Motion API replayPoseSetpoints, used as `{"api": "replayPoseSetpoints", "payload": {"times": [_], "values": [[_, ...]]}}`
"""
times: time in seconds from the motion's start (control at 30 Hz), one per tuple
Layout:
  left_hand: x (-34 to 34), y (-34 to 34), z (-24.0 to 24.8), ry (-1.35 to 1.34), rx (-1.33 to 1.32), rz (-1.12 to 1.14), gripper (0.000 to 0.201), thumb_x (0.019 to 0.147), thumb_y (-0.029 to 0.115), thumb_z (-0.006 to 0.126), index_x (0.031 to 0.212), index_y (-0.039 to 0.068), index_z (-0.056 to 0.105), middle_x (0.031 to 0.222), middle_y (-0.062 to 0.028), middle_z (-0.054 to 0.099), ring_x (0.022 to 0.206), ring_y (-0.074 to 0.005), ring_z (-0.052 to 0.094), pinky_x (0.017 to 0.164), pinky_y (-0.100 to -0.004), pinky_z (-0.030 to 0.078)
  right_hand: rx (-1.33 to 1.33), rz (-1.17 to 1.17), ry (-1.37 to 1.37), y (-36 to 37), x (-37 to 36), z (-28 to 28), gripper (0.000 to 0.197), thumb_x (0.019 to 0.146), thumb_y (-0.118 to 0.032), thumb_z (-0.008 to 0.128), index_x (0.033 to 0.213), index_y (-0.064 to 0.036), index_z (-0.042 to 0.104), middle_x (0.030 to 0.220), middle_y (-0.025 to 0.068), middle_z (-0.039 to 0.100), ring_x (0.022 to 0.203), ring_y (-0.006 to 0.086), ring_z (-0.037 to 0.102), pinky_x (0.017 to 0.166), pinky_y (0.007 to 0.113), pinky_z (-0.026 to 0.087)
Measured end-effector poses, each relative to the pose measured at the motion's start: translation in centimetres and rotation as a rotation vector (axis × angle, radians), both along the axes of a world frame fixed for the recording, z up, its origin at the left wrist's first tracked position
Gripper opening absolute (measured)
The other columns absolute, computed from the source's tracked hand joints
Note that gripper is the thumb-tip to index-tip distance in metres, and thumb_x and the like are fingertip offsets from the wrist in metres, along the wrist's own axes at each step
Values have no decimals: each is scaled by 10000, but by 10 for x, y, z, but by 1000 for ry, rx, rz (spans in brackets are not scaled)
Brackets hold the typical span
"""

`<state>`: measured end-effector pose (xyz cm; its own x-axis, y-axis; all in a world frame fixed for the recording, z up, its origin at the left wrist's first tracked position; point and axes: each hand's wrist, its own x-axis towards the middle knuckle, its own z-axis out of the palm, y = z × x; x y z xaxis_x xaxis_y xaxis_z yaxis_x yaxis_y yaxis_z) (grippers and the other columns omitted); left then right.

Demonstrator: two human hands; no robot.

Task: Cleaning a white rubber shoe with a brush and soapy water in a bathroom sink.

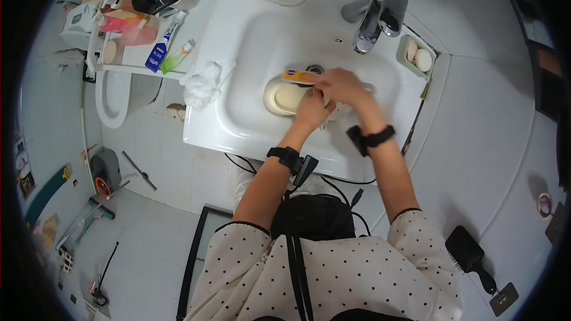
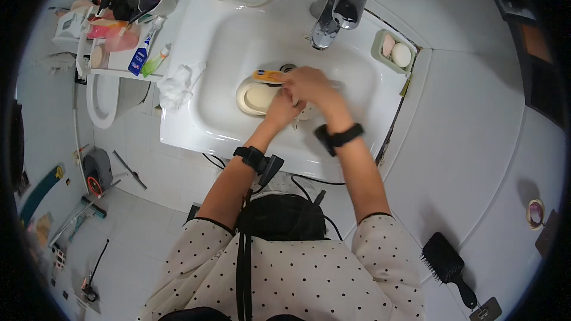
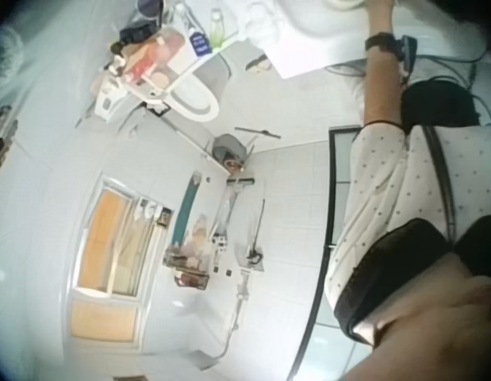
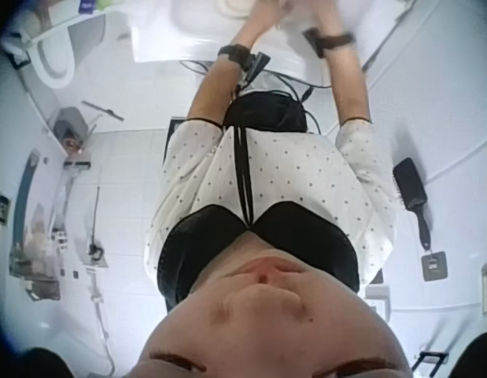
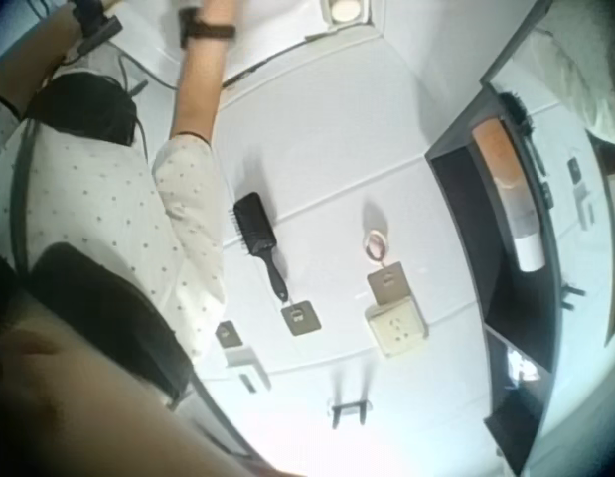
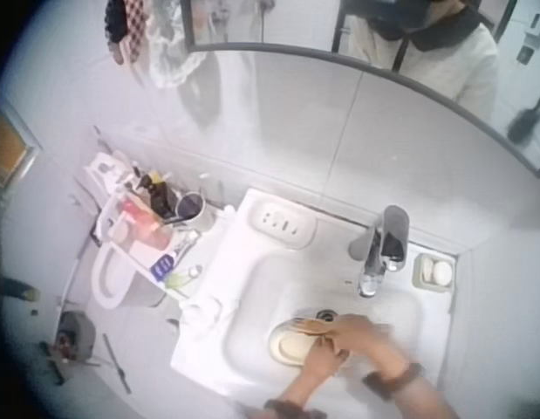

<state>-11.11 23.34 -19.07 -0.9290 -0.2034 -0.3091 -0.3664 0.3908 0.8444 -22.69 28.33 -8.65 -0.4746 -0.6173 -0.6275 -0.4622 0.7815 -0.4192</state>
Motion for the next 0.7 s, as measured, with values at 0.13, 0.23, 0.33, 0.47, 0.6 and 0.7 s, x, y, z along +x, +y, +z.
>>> {"api": "replayPoseSetpoints", "payload": {"times": [0.13,0.23,0.33,0.47,0.6,0.7], "values": [[-2,-5,-18,169,136,-54,609,737,342,643,1093,-92,405,970,-264,532,871,-385,551,735,-430,462,-68,172,139,-19,0,-12,312,780,-210,529,1072,-263,626,788,121,623,759,297,586,675,375,453],[1,-7,-2,-13,-21,-47,606,733,332,653,1092,-92,411,966,-254,536,888,-378,547,745,-424,458,-67,43,-47,29,-16,-8,315,775,-210,524,1069,-253,629,779,128,618,768,305,583,682,380,453],[2,-10,-1,13,38,36,615,734,344,651,1085,-100,411,969,-256,540,898,-383,544,756,-418,457,-95,-15,-83,23,-20,-7,313,780,-212,515,1070,-252,628,782,130,618,771,306,582,688,385,452],[-7,-5,-14,74,69,-74,664,730,372,651,1105,-114,399,1009,-259,539,915,-376,548,774,-405,457,-140,169,270,-13,8,-36,339,779,-184,554,1109,-244,606,798,138,617,642,280,535,609,343,415],[-7,-10,-2,-131,114,-7,664,670,339,702,1101,-90,438,1037,-254,540,968,-357,532,819,-382,435,-37,22,63,25,-8,-16,306,800,-200,525,1092,-226,613,774,142,612,711,302,569,669,393,447],[-3,-16,-3,-226,179,44,713,637,361,725,1108,-92,441,1059,-234,543,990,-322,538,838,-357,433,-140,-122,-10,47,-4,15,322,805,-167,525,1117,-202,596,740,142,601,702,312,567,663,385,448]]}}
